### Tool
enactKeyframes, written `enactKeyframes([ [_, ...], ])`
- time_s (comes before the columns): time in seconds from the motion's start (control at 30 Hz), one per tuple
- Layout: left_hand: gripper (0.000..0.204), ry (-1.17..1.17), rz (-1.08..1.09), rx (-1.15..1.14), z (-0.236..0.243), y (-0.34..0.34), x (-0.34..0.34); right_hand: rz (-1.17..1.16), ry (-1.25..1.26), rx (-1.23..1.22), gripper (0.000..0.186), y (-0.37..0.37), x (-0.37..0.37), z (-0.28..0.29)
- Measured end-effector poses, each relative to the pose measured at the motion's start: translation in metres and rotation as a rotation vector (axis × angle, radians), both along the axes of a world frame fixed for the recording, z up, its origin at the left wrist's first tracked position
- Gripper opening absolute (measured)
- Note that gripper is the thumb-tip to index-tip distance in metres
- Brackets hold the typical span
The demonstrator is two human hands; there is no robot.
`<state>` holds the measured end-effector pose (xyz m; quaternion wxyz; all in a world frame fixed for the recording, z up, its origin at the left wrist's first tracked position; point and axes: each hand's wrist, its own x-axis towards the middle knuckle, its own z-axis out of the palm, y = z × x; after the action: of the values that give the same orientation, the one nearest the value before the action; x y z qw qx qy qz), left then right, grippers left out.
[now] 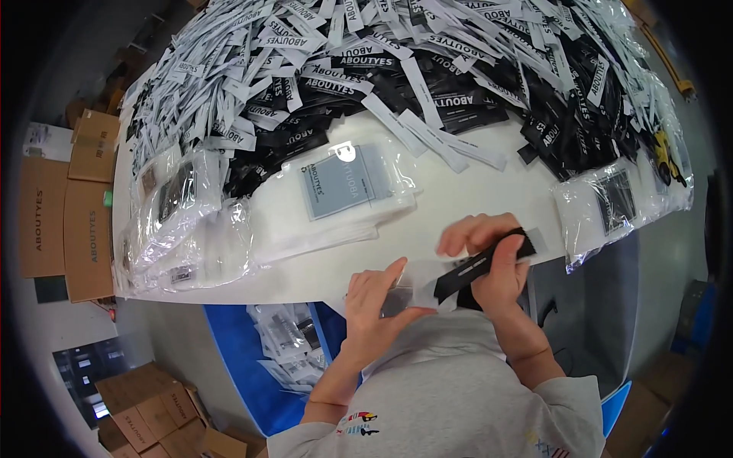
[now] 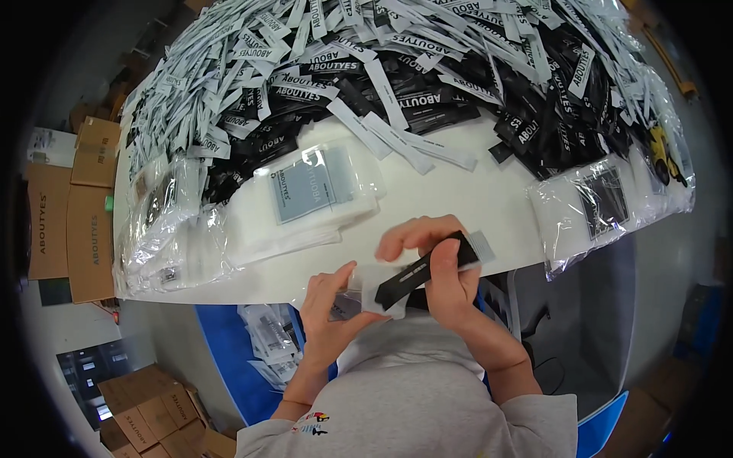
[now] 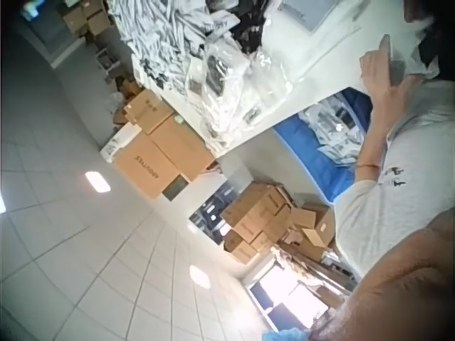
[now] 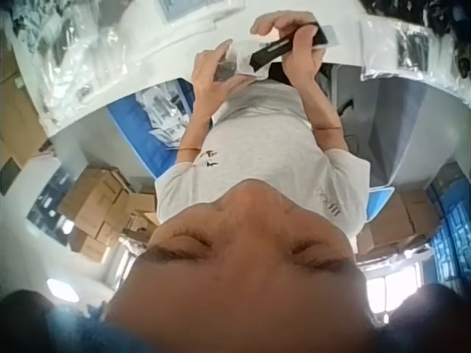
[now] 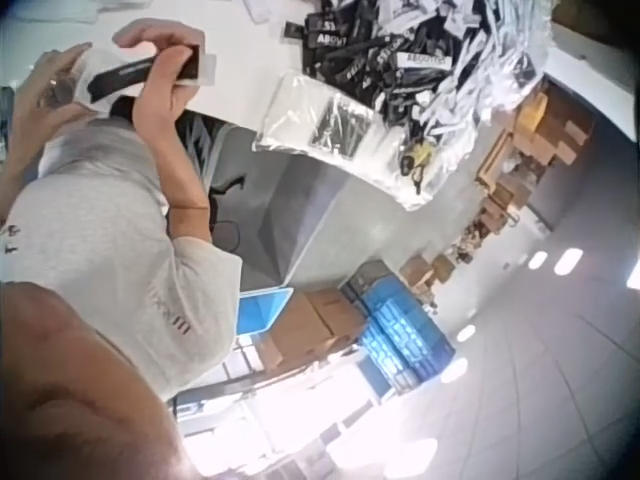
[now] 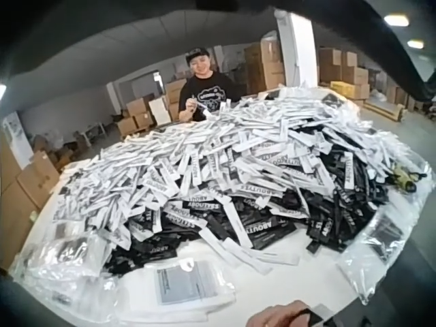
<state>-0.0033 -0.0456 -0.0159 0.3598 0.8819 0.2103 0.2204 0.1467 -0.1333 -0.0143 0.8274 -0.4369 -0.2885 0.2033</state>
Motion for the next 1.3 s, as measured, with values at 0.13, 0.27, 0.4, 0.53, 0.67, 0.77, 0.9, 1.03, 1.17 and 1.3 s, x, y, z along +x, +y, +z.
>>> enactKeyframes([
  [0.13, 0.077, 0.009, -0.006, -0.14, 0.0, 0.001, -0.005, 0.036, 0.122, 0.029, 0.049, -0.006, 0.006, -0.02],
  [0.27, 0.078, -0.009, -0.065, -0.156, -0.001, 0.002, -0.003, 0.053, -0.017, 0.037, 0.048, -0.01, 0.011, -0.013],
  [0.4, 0.078, -0.028, -0.048, -0.145, -0.003, 0.007, -0.004, 0.054, 0.035, 0.066, 0.047, -0.007, 0.018, -0.017],
  [0.53, 0.077, -0.022, -0.003, -0.222, -0.004, 0.007, -0.006, 0.047, -0.011, -0.15, 0.043, -0.011, 0.015, -0.024],
  [0.67, 0.076, -0.011, 0.024, 0.004, -0.005, 0.012, -0.005, 0.221, -0.386, -0.405, 0.015, -0.016, 0.0, -0.009],
  [0.77, 0.076, -0.011, 0.044, 0.062, -0.006, 0.017, -0.008, 0.166, -0.058, -0.146, 0.023, -0.009, -0.001, -0.022],
  [0.9, 0.077, -0.022, 0.021, 0.096, -0.003, 0.018, -0.007, 0.401, 0.03, -0.125, 0.061, -0.014, 0.0, -0.035],
  [1.03, 0.081, 0.014, 0.077, 0.162, -0.008, 0.02, -0.01, 0.464, 0.182, -0.195, 0.068, -0.015, -0.01, -0.029],
  [1.17, 0.082, 0.0, 0.111, 0.108, -0.006, 0.013, -0.009, 0.478, 0.09, -0.249, 0.069, -0.014, -0.01, -0.025],
  [1.3, 0.083, 0.02, 0.096, 0.204, -0.006, 0.017, -0.011, 0.428, 0.061, -0.284, 0.082, -0.016, -0.006, -0.025],
])
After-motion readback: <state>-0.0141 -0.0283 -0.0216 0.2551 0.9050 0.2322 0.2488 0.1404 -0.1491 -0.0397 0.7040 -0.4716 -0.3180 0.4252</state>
